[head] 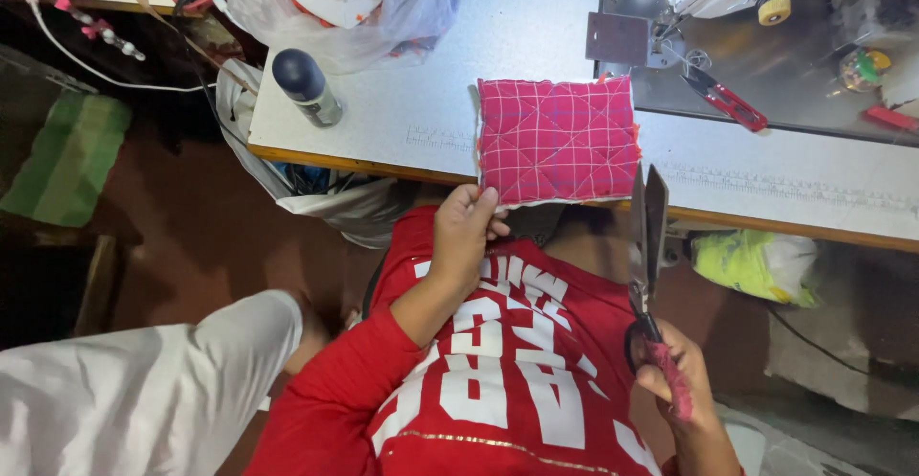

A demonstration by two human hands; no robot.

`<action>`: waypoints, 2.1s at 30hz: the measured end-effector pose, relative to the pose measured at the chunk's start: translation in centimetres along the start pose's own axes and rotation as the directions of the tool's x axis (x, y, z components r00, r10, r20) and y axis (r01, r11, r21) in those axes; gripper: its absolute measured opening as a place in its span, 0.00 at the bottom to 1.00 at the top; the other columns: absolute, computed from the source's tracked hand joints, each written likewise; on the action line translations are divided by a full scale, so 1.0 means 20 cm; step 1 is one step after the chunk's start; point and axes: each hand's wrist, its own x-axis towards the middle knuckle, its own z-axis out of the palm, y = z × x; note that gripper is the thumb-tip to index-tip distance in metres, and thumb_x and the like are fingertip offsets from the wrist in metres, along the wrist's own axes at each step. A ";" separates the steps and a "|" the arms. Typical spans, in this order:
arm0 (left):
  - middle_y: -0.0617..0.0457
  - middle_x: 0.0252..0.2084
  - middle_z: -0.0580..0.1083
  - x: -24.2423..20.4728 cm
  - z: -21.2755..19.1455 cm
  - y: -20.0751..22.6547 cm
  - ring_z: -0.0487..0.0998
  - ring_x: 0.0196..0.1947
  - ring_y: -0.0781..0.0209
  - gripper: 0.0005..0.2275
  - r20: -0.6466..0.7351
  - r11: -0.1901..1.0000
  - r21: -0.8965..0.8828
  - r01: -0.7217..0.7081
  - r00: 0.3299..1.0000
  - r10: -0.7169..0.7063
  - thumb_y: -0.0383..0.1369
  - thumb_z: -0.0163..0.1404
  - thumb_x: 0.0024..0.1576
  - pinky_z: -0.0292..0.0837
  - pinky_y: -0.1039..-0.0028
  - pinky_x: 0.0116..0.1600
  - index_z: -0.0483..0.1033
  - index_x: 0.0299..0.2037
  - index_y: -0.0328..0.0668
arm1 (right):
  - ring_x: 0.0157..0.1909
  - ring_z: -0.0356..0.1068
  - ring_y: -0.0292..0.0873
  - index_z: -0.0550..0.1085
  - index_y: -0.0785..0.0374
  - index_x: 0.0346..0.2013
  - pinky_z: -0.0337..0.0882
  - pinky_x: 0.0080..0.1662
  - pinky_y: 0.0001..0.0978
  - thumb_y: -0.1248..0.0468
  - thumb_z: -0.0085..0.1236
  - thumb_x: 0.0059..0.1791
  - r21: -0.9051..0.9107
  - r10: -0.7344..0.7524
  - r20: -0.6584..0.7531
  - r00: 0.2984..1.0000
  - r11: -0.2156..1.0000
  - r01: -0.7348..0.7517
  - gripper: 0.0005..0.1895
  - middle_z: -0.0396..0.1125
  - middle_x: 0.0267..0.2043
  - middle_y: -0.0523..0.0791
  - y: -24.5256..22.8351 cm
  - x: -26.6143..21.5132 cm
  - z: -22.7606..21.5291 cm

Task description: The person uses scissors to trim the edges of a white quilted fabric piece and then a red patterned fabric piece. They then handle a pile of red and blue fabric scraps, cutting some pieces and arranging them on the table.

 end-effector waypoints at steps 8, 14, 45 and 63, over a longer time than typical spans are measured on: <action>0.55 0.24 0.72 -0.03 0.00 -0.06 0.75 0.23 0.68 0.09 0.030 0.999 -0.041 0.014 0.999 -0.013 0.38 0.50 0.63 0.68 0.81 0.30 0.68 0.31 0.49 | 0.25 0.49 0.32 0.65 0.58 0.24 0.45 0.28 0.26 0.43 0.71 0.38 0.080 0.005 -0.025 1.000 0.997 -0.003 0.27 0.56 0.23 0.37 -0.02 0.00 0.04; 0.49 0.31 0.79 0.00 0.04 0.00 0.77 0.22 0.66 0.12 0.099 0.999 -0.001 0.052 0.994 -0.051 0.43 0.53 0.59 0.66 0.81 0.30 0.74 0.38 0.43 | 0.21 0.48 0.31 0.65 0.58 0.24 0.43 0.24 0.25 0.47 0.71 0.39 0.173 0.027 -0.068 0.997 0.985 -0.015 0.25 0.55 0.20 0.37 -0.02 0.01 0.05; 0.58 0.36 0.76 1.17 0.35 0.71 0.75 0.34 0.69 0.06 0.387 0.809 0.222 -0.544 0.811 0.439 0.27 0.49 0.59 0.73 0.74 0.42 0.76 0.44 0.45 | 0.54 0.72 0.67 0.75 0.65 0.51 0.68 0.50 0.51 0.35 0.63 0.39 -0.757 0.248 -0.603 0.758 0.123 -0.642 0.41 0.75 0.50 0.60 -0.73 1.04 -0.65; 0.50 0.34 0.79 1.13 0.31 0.86 0.81 0.36 0.64 0.09 0.517 0.936 -0.137 -0.323 0.783 0.346 0.28 0.57 0.56 0.77 0.72 0.50 0.79 0.47 0.42 | 0.55 0.72 0.54 0.51 0.68 0.72 0.74 0.55 0.49 0.63 0.60 0.52 -0.351 -0.294 0.051 0.954 0.889 0.293 0.39 0.69 0.55 0.59 -0.31 1.97 0.04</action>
